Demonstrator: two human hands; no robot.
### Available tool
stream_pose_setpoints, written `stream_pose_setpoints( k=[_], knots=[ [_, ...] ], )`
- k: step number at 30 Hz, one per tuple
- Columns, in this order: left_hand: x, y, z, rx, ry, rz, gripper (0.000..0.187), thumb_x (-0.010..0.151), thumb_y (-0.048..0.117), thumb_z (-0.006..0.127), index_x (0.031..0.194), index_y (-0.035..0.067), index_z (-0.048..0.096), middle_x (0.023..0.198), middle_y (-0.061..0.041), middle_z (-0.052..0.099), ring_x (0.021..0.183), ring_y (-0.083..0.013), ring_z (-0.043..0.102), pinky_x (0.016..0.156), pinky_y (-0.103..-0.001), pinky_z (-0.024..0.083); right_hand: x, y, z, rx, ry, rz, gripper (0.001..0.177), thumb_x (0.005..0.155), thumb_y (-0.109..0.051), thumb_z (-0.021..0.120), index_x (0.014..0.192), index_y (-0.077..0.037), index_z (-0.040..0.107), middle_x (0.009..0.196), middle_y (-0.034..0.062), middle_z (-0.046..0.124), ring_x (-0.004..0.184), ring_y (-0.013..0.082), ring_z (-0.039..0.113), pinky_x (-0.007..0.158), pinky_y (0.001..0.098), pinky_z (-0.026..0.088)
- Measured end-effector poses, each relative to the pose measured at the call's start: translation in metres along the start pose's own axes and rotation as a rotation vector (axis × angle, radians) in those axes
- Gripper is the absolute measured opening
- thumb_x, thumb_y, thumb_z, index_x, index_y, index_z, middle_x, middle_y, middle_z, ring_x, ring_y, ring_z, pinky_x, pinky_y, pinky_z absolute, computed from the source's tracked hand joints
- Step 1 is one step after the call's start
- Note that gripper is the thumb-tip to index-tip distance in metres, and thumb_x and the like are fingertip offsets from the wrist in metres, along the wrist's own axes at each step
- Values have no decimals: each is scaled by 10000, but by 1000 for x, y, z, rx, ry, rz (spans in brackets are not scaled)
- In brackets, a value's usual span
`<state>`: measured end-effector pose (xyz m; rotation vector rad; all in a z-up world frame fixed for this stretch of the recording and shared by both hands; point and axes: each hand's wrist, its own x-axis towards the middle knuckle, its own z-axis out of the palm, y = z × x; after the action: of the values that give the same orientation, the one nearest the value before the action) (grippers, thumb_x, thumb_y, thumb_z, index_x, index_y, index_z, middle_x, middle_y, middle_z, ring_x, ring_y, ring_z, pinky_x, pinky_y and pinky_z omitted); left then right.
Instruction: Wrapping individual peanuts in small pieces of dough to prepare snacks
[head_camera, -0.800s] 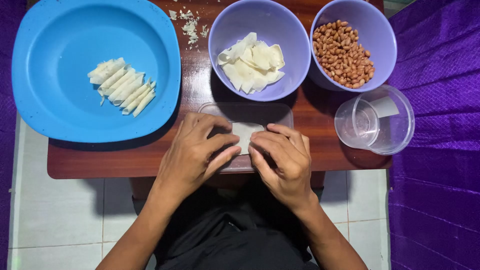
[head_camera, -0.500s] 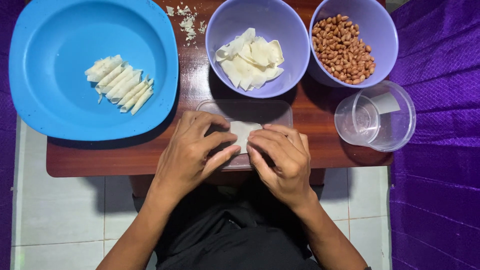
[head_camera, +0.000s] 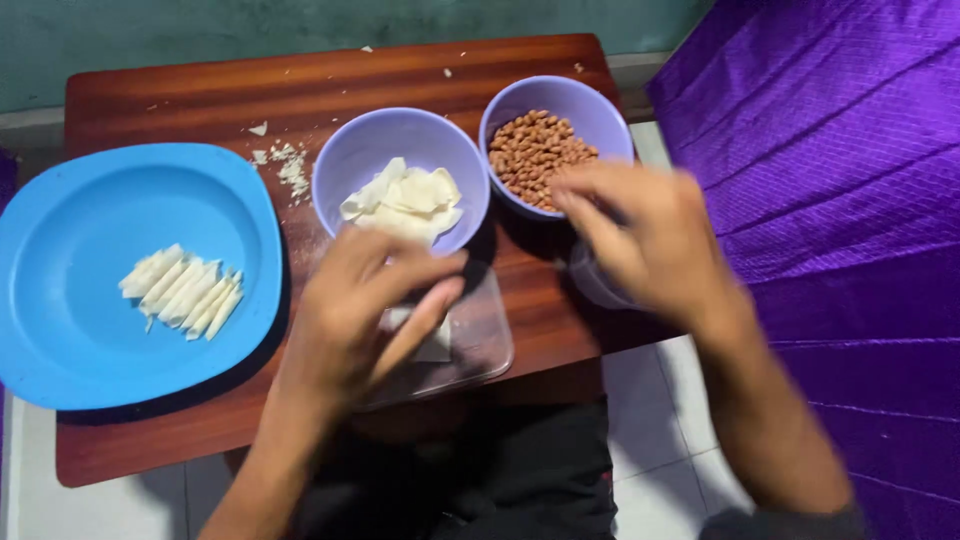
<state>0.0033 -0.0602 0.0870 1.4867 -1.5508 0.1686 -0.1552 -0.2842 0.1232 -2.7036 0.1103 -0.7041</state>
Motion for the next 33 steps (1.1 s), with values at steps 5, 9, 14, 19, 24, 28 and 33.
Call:
stream_pose_setpoints(
  k=[5, 9, 14, 19, 24, 28, 33],
  knots=[
    [70, -34, 32, -67, -121, 34, 172, 1057, 143, 585, 1162, 30, 660, 974, -128, 596, 898, -305, 559, 796, -401, 420, 56, 90, 39, -111, -550, 77, 471, 860, -348, 727, 1272, -131, 656, 1212, 145, 690, 1134, 359, 611, 919, 469, 456],
    [97, -57, 53, -23, -238, -83, 203, 1026, 194, 617, 1170, 86, 709, 965, -97, 602, 880, -293, 575, 783, -412, 448, 54, 137, 91, -253, -544, -58, 506, 863, -433, 682, 1273, -142, 623, 1213, 250, 589, 1043, 468, 593, 850, 607, 513],
    [118, -77, 66, -33, -351, -207, 148, 968, 164, 629, 1048, 62, 700, 889, -174, 623, 871, -404, 636, 756, -496, 484, 69, 152, 88, -161, -542, 94, 278, 869, -270, 700, 1117, -145, 695, 1048, 189, 678, 989, 447, 653, 839, 531, 542],
    [129, -82, 73, -112, -453, -473, 220, 939, 121, 570, 1104, 68, 706, 984, -236, 737, 987, -481, 693, 827, -541, 540, 82, 119, 31, -12, -494, 278, 206, 788, -273, 786, 984, -220, 756, 961, 111, 771, 1012, 406, 718, 875, 517, 557],
    [135, -81, 74, -80, -506, -569, 258, 925, 158, 581, 1137, 124, 724, 980, -179, 771, 1029, -433, 706, 851, -514, 556, 83, 102, 1, 134, -425, 392, 209, 856, -193, 721, 1063, -167, 735, 1031, 77, 797, 1053, 373, 726, 880, 524, 553],
    [136, -86, 77, -80, -519, -596, 264, 929, 168, 593, 1153, 131, 729, 973, -186, 770, 1023, -436, 710, 862, -514, 553, 71, 113, 6, 75, -450, 466, 144, 852, -198, 706, 983, -210, 765, 946, 21, 804, 988, 300, 754, 847, 465, 577],
    [140, -88, 77, -72, -526, -557, 264, 931, 150, 601, 1159, 91, 719, 994, -225, 763, 1039, -482, 689, 862, -572, 537, 60, 119, 23, -32, -640, 239, 272, 816, -204, 771, 1079, -134, 775, 1015, 194, 768, 998, 457, 712, 881, 572, 552]
  ],
)
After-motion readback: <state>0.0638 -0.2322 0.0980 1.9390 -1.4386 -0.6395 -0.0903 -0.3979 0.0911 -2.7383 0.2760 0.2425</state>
